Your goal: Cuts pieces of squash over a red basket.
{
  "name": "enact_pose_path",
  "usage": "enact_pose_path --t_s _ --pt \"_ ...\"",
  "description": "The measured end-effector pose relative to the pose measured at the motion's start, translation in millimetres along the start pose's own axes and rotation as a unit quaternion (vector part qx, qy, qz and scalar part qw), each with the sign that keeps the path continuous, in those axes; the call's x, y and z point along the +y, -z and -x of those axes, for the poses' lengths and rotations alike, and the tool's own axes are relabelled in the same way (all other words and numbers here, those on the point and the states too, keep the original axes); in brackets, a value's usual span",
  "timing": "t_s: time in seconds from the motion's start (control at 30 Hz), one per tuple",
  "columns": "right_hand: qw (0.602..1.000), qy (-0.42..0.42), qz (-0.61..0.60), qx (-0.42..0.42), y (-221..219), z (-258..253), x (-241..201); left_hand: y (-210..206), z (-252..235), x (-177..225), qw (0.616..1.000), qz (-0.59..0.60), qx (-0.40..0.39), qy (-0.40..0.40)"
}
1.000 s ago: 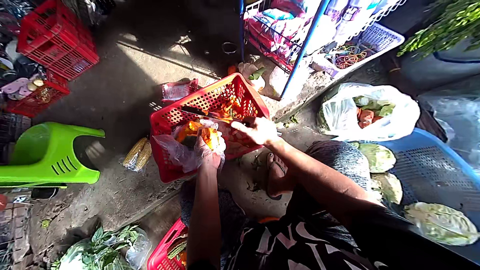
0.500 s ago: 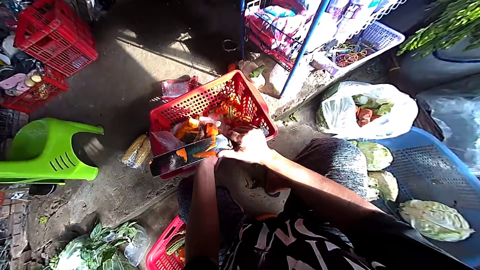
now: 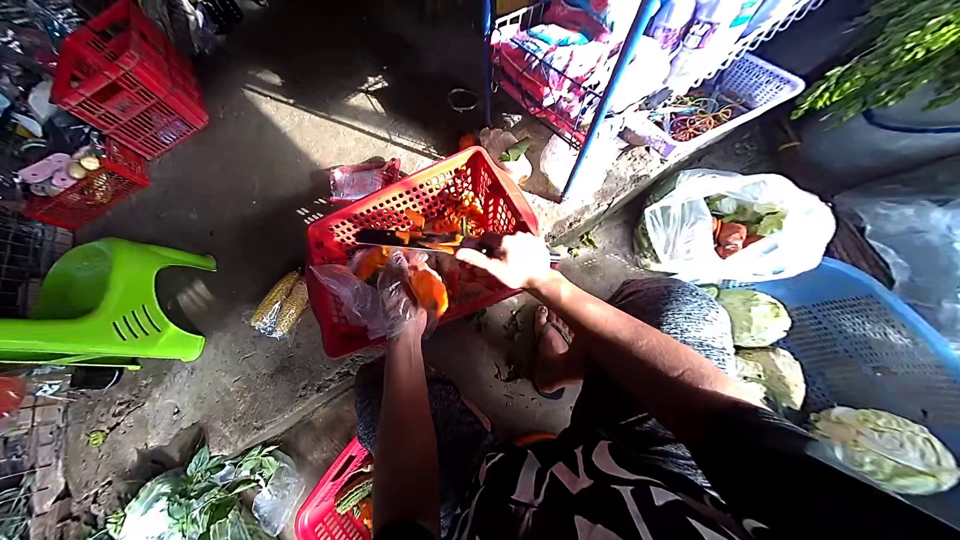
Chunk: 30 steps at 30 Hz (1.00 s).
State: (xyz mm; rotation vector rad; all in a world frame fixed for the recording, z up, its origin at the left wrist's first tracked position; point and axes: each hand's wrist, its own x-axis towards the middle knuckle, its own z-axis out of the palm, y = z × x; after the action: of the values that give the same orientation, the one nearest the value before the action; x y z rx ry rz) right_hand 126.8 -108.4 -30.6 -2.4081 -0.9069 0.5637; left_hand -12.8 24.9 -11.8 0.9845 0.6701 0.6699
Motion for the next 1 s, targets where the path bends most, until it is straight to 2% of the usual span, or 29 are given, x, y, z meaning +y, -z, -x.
enact_pose_path --t_s 0.07,0.13,0.2,0.23,0.27,0.33,0.4,0.47,0.5,0.53,0.57,0.6,0.63,0.67,0.7,0.73,0.77,0.83,0.87,0.93,1.0 --pt "0.997 -0.064 -0.012 -0.030 2.9 -2.4 -5.2 -3.2 -11.6 -11.8 0.997 -0.006 0.018 0.080" --pt "0.993 -0.108 -0.024 -0.043 -3.8 -5.9 -6.4 -1.6 -25.1 -33.0 0.994 -0.012 0.047 0.095" --pt "0.990 -0.123 -0.047 -0.039 1.6 -16.9 -8.4 9.5 -47.6 -29.8 0.998 -0.015 0.056 0.008" --pt "0.990 -0.123 -0.061 -0.035 8.1 -20.9 -7.1 8.5 -57.9 -19.5 0.995 -0.035 0.086 -0.028" --pt "0.989 -0.124 -0.075 -0.032 18.0 -22.2 -3.4 8.2 -62.7 -8.8 0.994 -0.051 0.090 -0.042" --pt "0.989 -0.122 -0.084 -0.004 40.0 -22.7 6.6 3.6 -52.6 9.4 0.994 -0.109 0.018 -0.025" --pt "0.989 -0.095 -0.107 0.022 60.1 -17.9 17.3 -10.2 -27.2 11.0 0.968 -0.218 -0.123 0.016" --pt "0.991 -0.074 -0.111 0.010 71.4 -8.2 29.9 -16.2 -0.1 -17.8 0.888 -0.339 -0.302 0.072" --pt "0.990 -0.067 -0.126 0.002 71.8 -5.2 37.8 -14.6 8.1 -39.0 0.820 -0.398 -0.393 0.118" --pt "0.987 -0.069 -0.148 0.000 69.1 -2.2 44.9 -11.7 14.7 -59.0 0.734 -0.469 -0.466 0.153" --pt "0.982 -0.081 -0.171 0.003 64.1 2.3 48.3 -1.8 23.7 -75.4 0.660 -0.526 -0.509 0.167" --pt "0.977 -0.100 -0.186 0.009 60.8 8.3 46.4 21.3 37.1 -88.0 0.639 -0.544 -0.522 0.153" --pt "0.978 -0.112 -0.178 0.011 61.3 14.0 42.5 50.7 50.3 -97.5 0.651 -0.536 -0.516 0.152" --pt "0.976 -0.102 -0.193 0.004 62.9 11.2 50.3 67.7 58.5 -106.2 0.663 -0.535 -0.490 0.185" --pt "0.978 -0.083 -0.189 -0.007 66.5 7.1 58.2 69.2 61.8 -113.3 0.658 -0.555 -0.448 0.242" --pt "0.982 -0.068 -0.174 -0.013 69.7 4.4 62.7 60.2 57.3 -126.5 0.612 -0.606 -0.405 0.307" --pt "0.985 -0.062 -0.162 -0.016 72.1 3.7 63.0 53.4 42.3 -158.2 0.544 -0.659 -0.371 0.363" --pt "0.987 -0.059 -0.149 -0.013 76.0 4.0 57.6 81.2 3.1 -251.4 0.508 -0.724 -0.329 0.331" --pt "0.988 -0.054 -0.142 -0.012 76.4 5.5 54.1 84.5 -17.4 -279.5 0.491 -0.745 -0.307 0.331" --pt "0.994 -0.023 -0.102 -0.002 75.3 5.8 50.5 75.5 -43.7 -304.9 0.502 -0.766 -0.256 0.310" --pt "0.999 0.005 -0.046 0.016 75.6 4.6 50.9 53.9 -43.4 -310.0 0.522 -0.780 -0.235 0.253"
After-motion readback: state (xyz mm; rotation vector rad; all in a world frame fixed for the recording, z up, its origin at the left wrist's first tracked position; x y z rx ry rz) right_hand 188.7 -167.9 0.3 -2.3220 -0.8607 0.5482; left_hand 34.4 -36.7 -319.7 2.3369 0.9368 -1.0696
